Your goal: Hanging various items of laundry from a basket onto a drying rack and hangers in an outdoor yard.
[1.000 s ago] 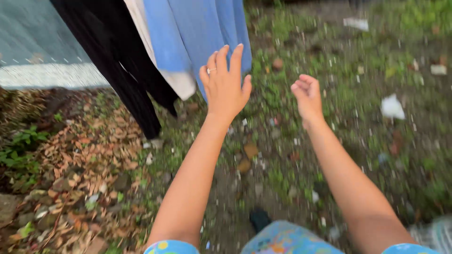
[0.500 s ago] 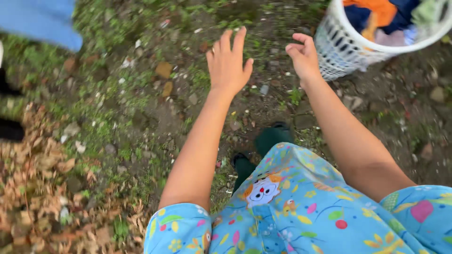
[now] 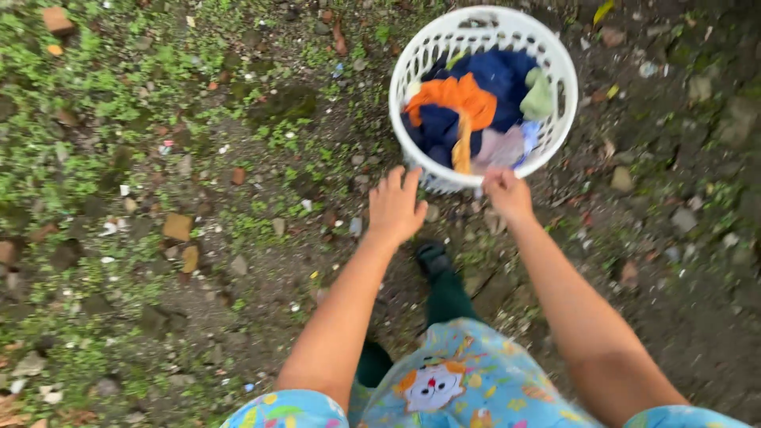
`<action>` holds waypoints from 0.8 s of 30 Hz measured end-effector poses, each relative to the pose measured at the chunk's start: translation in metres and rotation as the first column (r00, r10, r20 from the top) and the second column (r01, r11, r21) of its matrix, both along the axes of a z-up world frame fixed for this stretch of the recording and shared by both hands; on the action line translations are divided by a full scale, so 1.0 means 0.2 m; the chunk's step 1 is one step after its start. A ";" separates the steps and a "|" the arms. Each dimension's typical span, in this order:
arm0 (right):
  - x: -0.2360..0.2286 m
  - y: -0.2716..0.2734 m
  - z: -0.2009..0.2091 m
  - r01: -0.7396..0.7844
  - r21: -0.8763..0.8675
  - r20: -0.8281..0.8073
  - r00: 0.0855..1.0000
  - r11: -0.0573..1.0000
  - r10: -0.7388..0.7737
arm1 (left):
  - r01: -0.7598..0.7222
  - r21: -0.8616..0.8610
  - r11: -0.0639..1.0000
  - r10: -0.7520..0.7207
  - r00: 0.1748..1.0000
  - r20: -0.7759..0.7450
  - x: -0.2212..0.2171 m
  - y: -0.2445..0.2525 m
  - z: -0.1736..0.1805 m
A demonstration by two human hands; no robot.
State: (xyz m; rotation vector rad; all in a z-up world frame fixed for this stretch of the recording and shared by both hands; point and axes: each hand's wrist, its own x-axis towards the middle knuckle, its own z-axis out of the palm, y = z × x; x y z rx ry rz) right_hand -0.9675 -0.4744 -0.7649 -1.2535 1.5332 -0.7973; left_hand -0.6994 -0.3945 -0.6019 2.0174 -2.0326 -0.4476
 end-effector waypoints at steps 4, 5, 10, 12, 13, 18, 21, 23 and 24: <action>-0.07 -0.22 -0.24 -0.195 -0.001 -0.307 0.933 0.981 0.185 | -0.018 0.140 0.990 0.027 0.998 -0.057 -0.22 -0.18 -0.17; -0.05 -0.29 -0.29 -0.216 0.002 -0.304 0.930 0.976 0.206 | -0.040 0.143 0.989 0.048 0.997 -0.055 -0.25 -0.21 -0.18; 0.03 -0.49 -0.73 -0.606 0.112 -0.433 0.683 0.788 0.588 | -0.043 0.364 0.930 0.070 0.996 -0.061 -0.31 -0.24 -0.15; 0.07 -0.53 -0.60 -0.546 0.198 -0.235 0.780 0.814 0.580 | -0.078 0.383 0.920 0.108 0.993 -0.056 -0.30 -0.23 -0.16; 0.09 -0.53 -0.53 -0.478 0.293 -0.043 0.859 0.828 0.510 | -0.097 0.394 0.914 0.128 0.990 -0.052 -0.29 -0.20 -0.14; -0.08 -0.62 0.11 -0.192 0.275 0.817 0.562 0.942 -0.124 | -0.144 0.371 0.917 0.196 0.975 -0.105 -0.27 -0.26 -0.19; -0.19 -0.53 0.51 -0.202 0.248 0.940 0.288 0.947 -0.184 | -0.187 0.302 0.935 0.274 0.920 -0.281 -0.31 -0.27 -0.22; -0.17 -0.48 0.80 -0.246 0.205 0.971 0.176 0.947 -0.164 | -0.240 0.195 0.951 0.303 0.851 -0.430 -0.34 -0.35 -0.18; -0.13 -0.43 0.96 -0.284 0.223 0.965 0.203 0.932 -0.169 | -0.268 0.507 0.819 0.563 0.543 -0.623 -0.36 -0.38 -0.13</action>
